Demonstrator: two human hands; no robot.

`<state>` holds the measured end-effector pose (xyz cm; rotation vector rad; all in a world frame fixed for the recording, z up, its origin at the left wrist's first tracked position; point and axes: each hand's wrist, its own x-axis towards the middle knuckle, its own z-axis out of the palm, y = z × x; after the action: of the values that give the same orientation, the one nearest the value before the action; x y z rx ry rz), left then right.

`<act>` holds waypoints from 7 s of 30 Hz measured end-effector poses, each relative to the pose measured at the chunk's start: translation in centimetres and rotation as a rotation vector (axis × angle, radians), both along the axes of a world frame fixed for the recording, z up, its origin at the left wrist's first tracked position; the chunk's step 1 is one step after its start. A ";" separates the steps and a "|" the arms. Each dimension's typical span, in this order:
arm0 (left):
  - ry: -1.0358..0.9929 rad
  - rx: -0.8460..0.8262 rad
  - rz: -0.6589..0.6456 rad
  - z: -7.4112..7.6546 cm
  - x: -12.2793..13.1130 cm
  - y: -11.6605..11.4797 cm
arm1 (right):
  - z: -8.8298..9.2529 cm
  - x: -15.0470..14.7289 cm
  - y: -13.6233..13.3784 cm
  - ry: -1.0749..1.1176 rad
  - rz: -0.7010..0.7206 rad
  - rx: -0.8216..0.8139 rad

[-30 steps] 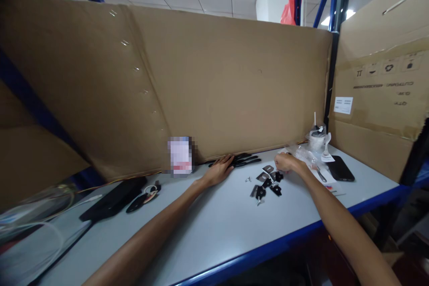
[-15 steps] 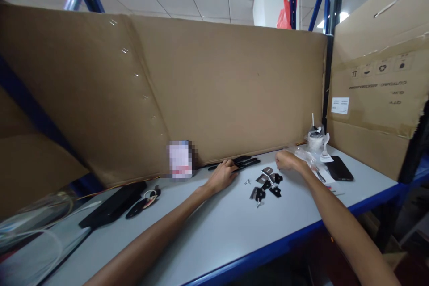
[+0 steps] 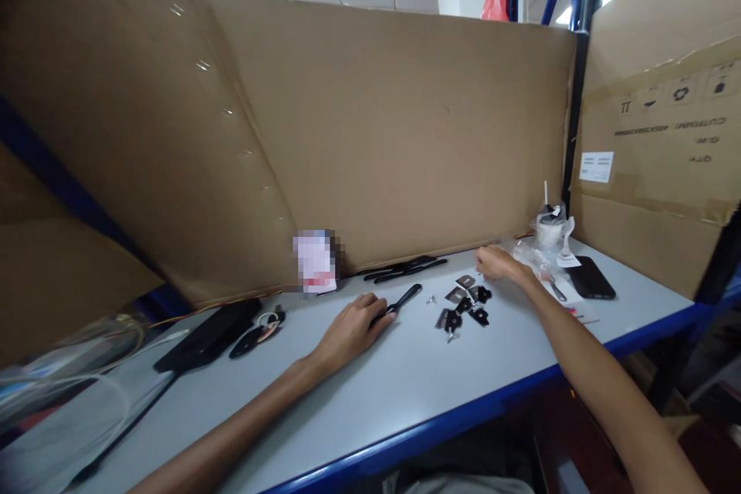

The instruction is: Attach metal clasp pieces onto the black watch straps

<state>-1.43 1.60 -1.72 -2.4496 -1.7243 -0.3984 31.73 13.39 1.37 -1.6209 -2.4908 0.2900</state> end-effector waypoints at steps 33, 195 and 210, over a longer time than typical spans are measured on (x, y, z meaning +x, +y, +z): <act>-1.242 -0.446 0.037 0.4 2.7 -0.2 | -0.2 -6.0 -1.8 -0.194 -0.228 0.032; -1.431 -0.567 -0.122 0.0 4.9 -3.4 | -2.4 -11.1 -7.5 0.797 0.443 -0.436; -1.418 -0.552 -0.142 0.0 5.0 -3.5 | -1.4 -11.0 -8.1 0.727 0.429 -0.437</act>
<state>3.57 -1.88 -1.70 -2.7793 -2.1712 -2.4009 20.73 5.26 -0.04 -0.8048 -2.2158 1.2861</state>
